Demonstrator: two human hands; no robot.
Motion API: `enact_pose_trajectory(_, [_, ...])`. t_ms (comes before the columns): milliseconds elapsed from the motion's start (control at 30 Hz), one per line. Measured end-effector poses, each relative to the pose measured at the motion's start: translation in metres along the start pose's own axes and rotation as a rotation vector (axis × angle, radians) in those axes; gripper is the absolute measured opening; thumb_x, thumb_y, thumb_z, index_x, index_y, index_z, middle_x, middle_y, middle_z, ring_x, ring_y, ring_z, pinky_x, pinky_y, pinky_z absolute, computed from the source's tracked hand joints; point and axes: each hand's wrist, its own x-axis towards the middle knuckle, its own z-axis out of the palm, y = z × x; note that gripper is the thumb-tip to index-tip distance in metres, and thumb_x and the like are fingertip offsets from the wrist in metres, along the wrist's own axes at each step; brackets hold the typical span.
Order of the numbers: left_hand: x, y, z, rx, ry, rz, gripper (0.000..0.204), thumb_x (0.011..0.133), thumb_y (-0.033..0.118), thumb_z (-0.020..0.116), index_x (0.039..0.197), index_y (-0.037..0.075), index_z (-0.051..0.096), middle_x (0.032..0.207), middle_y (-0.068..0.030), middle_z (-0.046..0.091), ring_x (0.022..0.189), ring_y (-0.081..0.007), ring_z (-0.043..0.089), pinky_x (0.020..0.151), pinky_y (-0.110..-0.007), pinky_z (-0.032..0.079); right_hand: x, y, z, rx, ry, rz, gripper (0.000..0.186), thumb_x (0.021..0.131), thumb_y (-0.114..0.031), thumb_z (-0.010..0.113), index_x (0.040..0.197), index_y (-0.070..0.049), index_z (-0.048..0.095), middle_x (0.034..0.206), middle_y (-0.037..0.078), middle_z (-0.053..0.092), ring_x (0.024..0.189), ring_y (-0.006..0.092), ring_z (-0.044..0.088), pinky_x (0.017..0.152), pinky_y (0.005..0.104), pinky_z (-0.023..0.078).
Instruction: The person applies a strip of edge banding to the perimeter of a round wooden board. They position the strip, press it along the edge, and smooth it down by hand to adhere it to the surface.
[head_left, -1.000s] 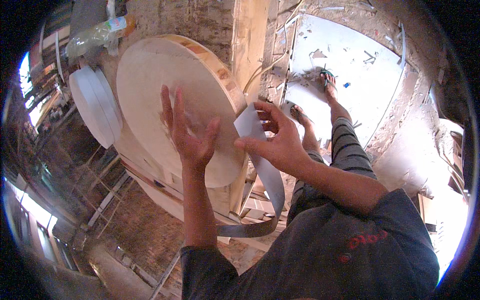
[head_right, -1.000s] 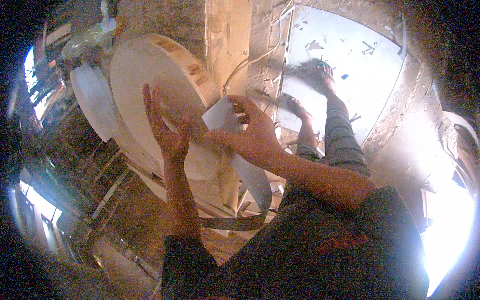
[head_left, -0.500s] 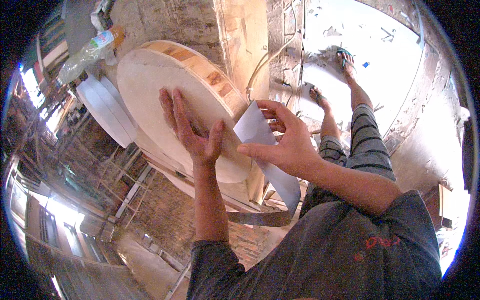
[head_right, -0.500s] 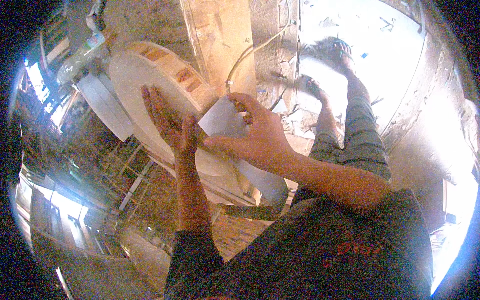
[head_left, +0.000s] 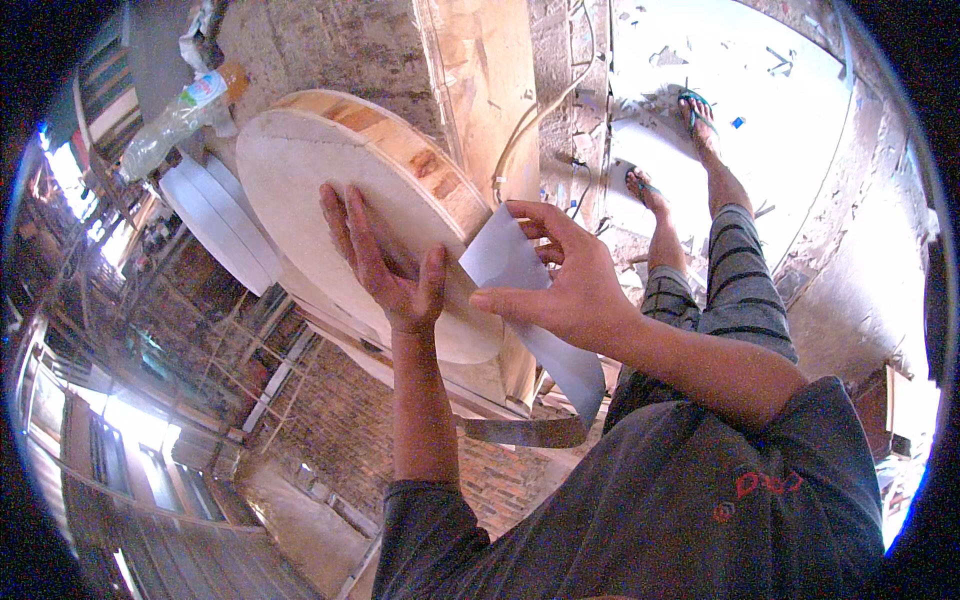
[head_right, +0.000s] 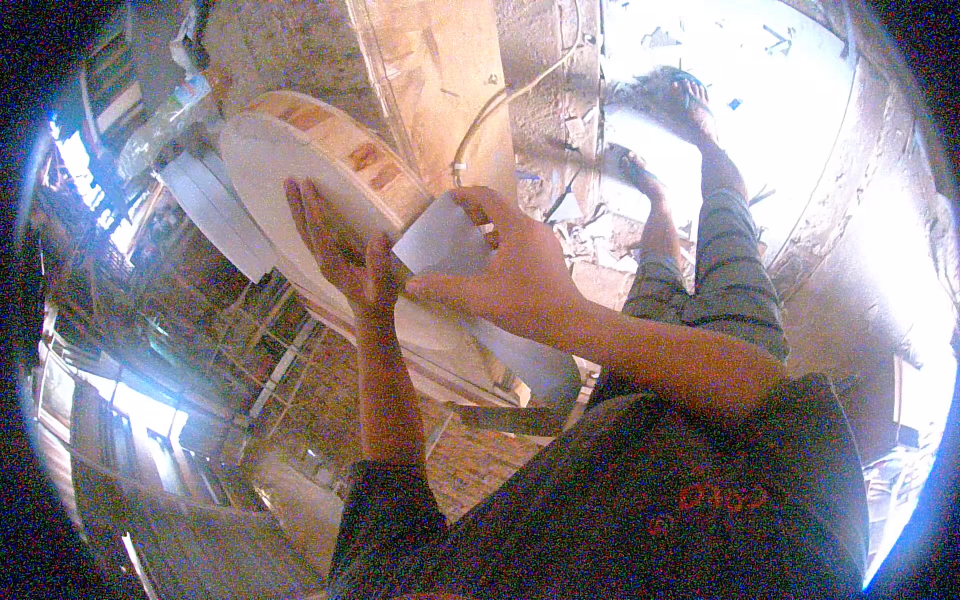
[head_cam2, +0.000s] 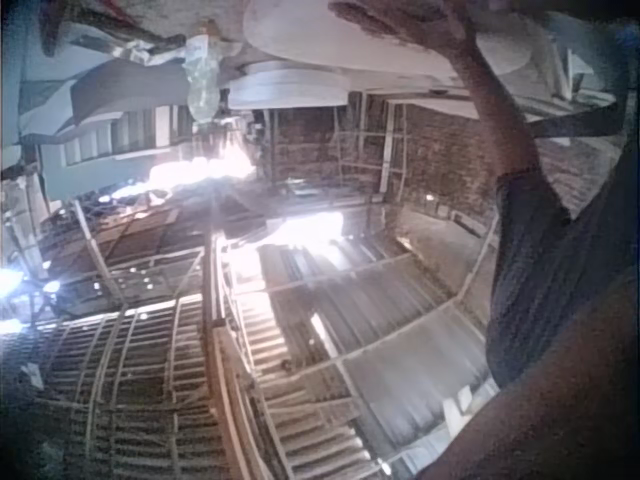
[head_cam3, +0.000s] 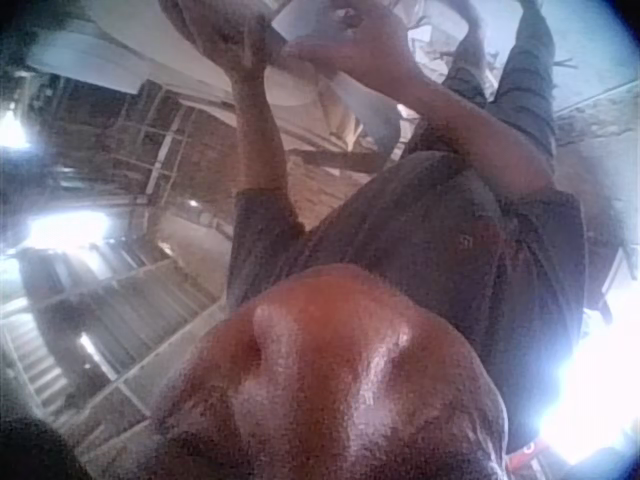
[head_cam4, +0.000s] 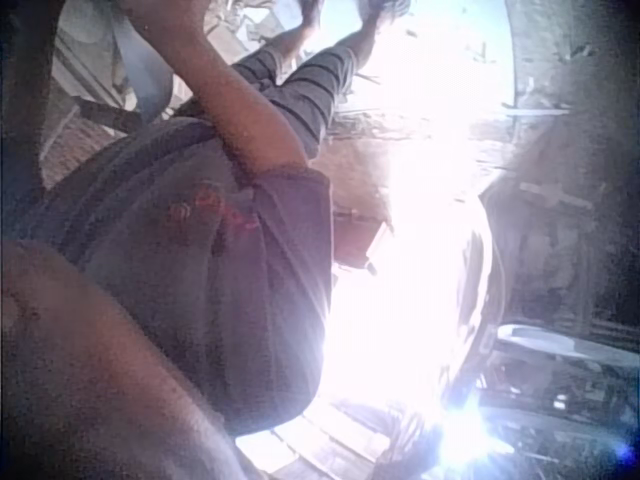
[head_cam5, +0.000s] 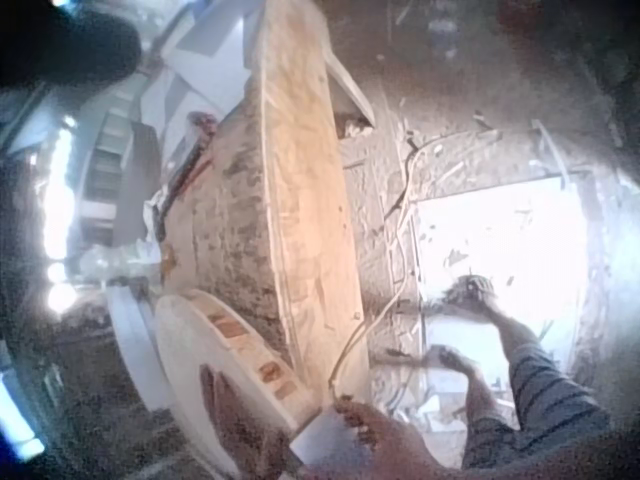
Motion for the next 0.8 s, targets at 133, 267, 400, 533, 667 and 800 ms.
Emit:
enact_pose_trajectory(133, [-0.0014,-0.0033,0.0014,-0.01,0.01,0.015,0.1,0.083,0.059,0.072,0.156,-0.003,0.041,0.167,-0.0287,0.025,0.155,-0.044,0.023,0.125,-0.056,0.019,0.0012,0.0015,0.0009,0.006,0.018,0.022,0.095,0.065,-0.044,0.097,0.139,-0.003,0.056,0.121,0.015,0.069,0.107,0.024,0.069,0.095,0.0377,0.055])
enact_pose_trajectory(267, [-0.0015,-0.0012,0.0018,-0.014,0.014,0.011,0.1,0.083,0.059,0.072,0.156,-0.003,0.041,0.167,-0.0288,0.025,0.155,-0.0441,0.023,0.125,-0.055,0.02,0.0035,0.004,0.0005,0.012,0.03,0.053,0.098,0.06,-0.055,0.095,0.136,-0.005,0.06,0.125,0.018,0.071,0.113,0.0331,0.07,0.097,0.0423,0.056])
enact_pose_trajectory(400, [-0.0019,-0.0027,0.0005,0.008,-0.002,0.018,0.102,0.083,0.061,0.072,0.156,-0.002,0.04,0.167,-0.0291,0.025,0.156,-0.0436,0.023,0.124,-0.055,0.02,0.004,0.0016,-0.0016,-0.032,0.013,0.064,0.097,0.06,-0.056,0.094,0.137,-0.008,0.06,0.125,0.019,0.071,0.114,0.0347,0.07,0.096,0.0432,0.056])
enact_pose_trajectory(533, [-0.0039,-0.0049,0.0014,-0.016,0.011,0.024,0.104,0.083,0.064,0.071,0.156,-0.002,0.04,0.167,-0.0291,0.025,0.156,-0.0432,0.023,0.125,-0.055,0.02,0.0041,-0.0022,-0.0037,-0.037,0.001,0.072,0.097,0.06,-0.057,0.093,0.137,-0.009,0.06,0.126,0.018,0.07,0.113,0.0364,0.07,0.096,0.044,0.056])
enact_pose_trajectory(667, [0.0012,-0.0024,0.0026,-0.028,0.015,0.073,0.104,0.084,0.065,0.07,0.157,-0.003,0.039,0.167,-0.0291,0.024,0.156,-0.043,0.022,0.125,-0.055,0.02,0.0055,0.0018,-0.0044,-0.047,-0.004,0.054,0.098,0.059,-0.058,0.093,0.137,-0.008,0.061,0.127,0.019,0.069,0.112,0.0373,0.07,0.096,0.0455,0.056])
enact_pose_trajectory(800, [0.0009,-0.0048,0.0044,-0.057,0.027,0.09,0.105,0.084,0.065,0.07,0.156,-0.004,0.039,0.167,-0.0292,0.024,0.156,-0.0432,0.022,0.125,-0.055,0.019,0.0033,0.0015,-0.004,-0.067,0.01,0.026,0.099,0.059,-0.059,0.093,0.137,-0.009,0.061,0.127,0.018,0.069,0.113,0.0376,0.069,0.097,0.0466,0.055])
